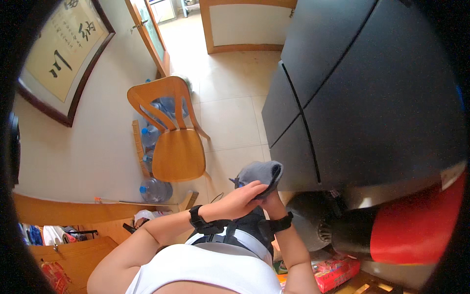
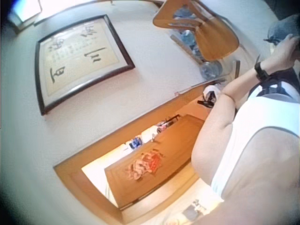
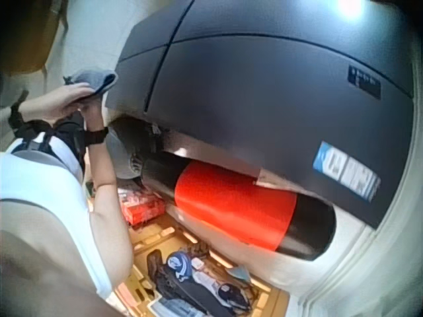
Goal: Wiping a stain off the floor with a cloth and then rinsing the cloth in a bathroom sink.
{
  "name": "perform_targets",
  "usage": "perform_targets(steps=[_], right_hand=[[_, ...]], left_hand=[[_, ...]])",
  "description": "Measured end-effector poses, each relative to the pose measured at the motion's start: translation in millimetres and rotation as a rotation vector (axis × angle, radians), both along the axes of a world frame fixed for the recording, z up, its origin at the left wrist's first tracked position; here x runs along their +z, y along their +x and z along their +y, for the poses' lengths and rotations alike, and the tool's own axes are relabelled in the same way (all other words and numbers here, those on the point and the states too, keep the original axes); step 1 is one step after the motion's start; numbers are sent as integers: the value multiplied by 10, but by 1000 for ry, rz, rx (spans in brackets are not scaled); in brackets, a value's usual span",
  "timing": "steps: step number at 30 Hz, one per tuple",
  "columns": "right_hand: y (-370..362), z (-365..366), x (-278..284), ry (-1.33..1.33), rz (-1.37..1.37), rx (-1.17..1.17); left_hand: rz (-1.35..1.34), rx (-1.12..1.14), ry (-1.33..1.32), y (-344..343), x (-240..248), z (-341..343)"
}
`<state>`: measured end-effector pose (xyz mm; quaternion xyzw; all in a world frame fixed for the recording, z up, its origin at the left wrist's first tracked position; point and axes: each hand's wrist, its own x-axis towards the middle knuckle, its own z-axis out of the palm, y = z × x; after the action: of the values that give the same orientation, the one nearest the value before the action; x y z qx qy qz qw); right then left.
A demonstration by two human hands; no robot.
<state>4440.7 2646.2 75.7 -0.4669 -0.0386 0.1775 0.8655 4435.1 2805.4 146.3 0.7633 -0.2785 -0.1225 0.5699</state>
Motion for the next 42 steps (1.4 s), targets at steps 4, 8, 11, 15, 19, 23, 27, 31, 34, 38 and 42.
perform_targets(steps=[4, 8, 11, 15, 19, 23, 27, 31, 34, 38, 42], right_hand=[[1043, 113, -230, 238, 28, 123], [2109, 281, -252, 270, 162, 158], [2909, 369, -158, 287, 115, 201], [3913, 388, -128, 296, 298, 240], [4747, 539, 85, 109, 237, 189], [5450, 649, -38, 202, 212, 190], [6118, 822, -161, 39, 78, 55], [6950, 942, -86, 66, 473, -161], [7534, 1032, 6, -14, 460, -199], [8210, 1068, -92, -94, 470, -464], [8680, 853, -295, -40, 504, -580]], left_hand=[[52, 47, -152, 869, -241, 146], [492, 171, -285, 1846, -264, 402], [496, 252, -225, 2637, -276, 516], [572, 287, -314, 3612, -60, 575], [507, 243, -322, 4471, 24, 715], [657, 111, -259, 5246, 42, 825], [579, 229, -307, 5959, -319, 977], [539, 208, -402, 6984, -521, 1369], [477, 303, -276, 7656, -569, 1867], [468, 483, -259, 8498, -629, 2643], [514, 654, -208, 9062, -542, 3303]])
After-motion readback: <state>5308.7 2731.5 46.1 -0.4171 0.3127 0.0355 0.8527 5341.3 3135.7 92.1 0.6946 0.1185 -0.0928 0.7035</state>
